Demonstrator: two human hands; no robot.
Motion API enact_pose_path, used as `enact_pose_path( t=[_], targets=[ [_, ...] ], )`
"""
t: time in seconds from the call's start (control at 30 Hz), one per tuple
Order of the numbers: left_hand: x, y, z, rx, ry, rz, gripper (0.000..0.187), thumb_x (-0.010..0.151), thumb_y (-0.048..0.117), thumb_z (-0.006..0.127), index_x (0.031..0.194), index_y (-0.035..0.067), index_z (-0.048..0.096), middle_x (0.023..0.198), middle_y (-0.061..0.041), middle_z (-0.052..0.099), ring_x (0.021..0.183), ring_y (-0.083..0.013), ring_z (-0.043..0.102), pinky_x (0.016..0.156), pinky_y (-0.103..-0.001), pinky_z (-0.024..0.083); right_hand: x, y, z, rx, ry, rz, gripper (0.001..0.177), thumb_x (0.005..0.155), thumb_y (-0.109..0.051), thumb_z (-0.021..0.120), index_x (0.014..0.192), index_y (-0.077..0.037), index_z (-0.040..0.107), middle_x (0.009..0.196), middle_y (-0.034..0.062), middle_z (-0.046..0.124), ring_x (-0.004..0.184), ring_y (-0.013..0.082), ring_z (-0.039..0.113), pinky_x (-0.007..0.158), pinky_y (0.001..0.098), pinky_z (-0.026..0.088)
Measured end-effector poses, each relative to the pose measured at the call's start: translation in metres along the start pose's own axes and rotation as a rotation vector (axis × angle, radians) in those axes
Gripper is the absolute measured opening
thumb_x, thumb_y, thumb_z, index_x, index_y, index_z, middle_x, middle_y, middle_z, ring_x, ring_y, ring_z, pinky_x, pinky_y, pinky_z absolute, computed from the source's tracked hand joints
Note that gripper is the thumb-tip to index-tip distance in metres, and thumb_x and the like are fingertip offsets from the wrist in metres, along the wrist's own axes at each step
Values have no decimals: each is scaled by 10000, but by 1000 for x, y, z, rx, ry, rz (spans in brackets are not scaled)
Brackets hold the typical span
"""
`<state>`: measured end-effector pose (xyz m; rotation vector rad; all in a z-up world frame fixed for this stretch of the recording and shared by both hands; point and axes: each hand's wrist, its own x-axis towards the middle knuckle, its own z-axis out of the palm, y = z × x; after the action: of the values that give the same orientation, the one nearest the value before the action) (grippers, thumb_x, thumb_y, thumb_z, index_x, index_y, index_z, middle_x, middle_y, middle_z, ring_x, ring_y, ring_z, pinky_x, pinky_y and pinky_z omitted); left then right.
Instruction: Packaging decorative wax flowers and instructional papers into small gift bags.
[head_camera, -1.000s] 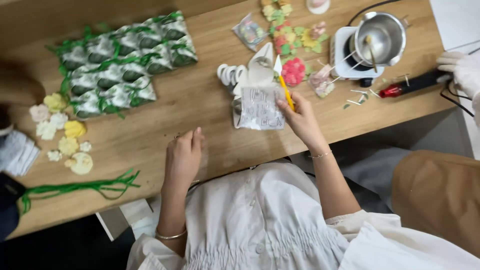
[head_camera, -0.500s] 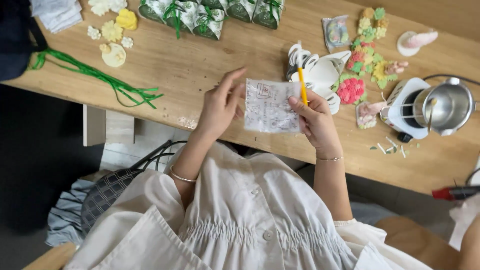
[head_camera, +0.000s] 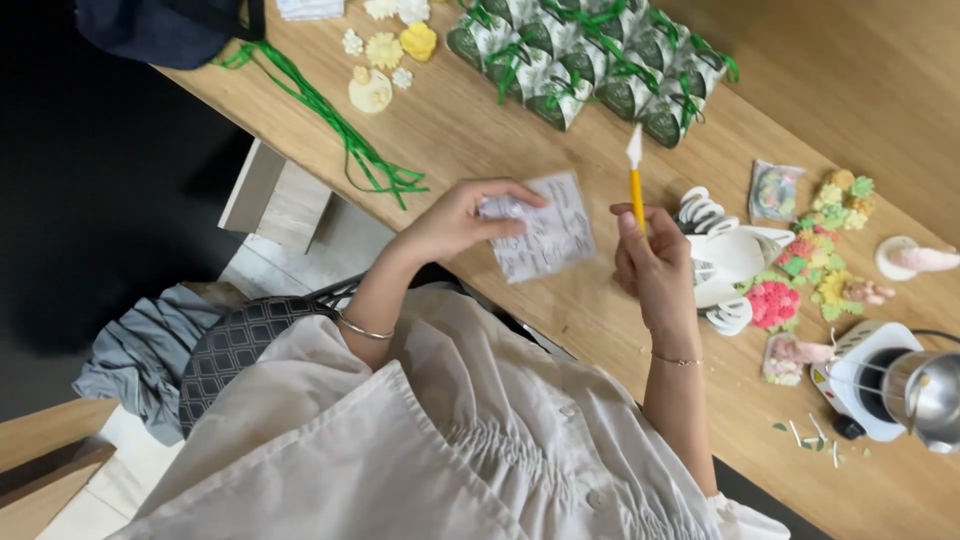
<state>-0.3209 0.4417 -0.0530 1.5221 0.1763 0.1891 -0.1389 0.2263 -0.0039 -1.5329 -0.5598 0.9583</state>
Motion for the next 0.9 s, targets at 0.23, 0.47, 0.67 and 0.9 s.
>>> enact_pose_path(
  t=[0.23, 0.47, 0.67, 0.9],
  targets=[
    [-8, -29, -207, -25, 697, 6, 455, 943, 15, 714, 1381, -3, 591, 1245, -58, 691, 954, -101, 702, 727, -264, 618, 75, 10, 75, -71, 61, 32, 196, 1044, -274, 565, 1100, -90, 529, 553, -44, 431, 428, 39, 308, 391, 235, 217],
    [46, -153, -399, -125, 861, 16, 672, 870, -73, 751, 1457, -87, 424, 1261, -122, 637, 950, -146, 712, 739, -274, 642, 169, -1, 182, -267, -12, 91, 177, 1001, -205, 632, 1072, -47, 593, 589, -27, 503, 465, 57, 410, 410, 253, 338],
    [84, -198, -455, -162, 899, 0, 617, 869, -65, 779, 1398, -109, 463, 1241, -181, 628, 941, -187, 702, 757, -297, 660, 201, 4, 227, -277, 65, 145, 169, 990, -182, 648, 1054, -29, 615, 604, -23, 522, 473, 55, 414, 417, 256, 339],
    [92, -225, -474, -416, 807, 15, 699, 832, -154, 712, 1475, -64, 452, 1256, -197, 646, 989, -234, 712, 773, -317, 651, 214, 10, 258, -304, 152, 262, 164, 979, -173, 654, 1047, -25, 628, 592, -8, 533, 467, 67, 414, 412, 267, 343]
  ],
)
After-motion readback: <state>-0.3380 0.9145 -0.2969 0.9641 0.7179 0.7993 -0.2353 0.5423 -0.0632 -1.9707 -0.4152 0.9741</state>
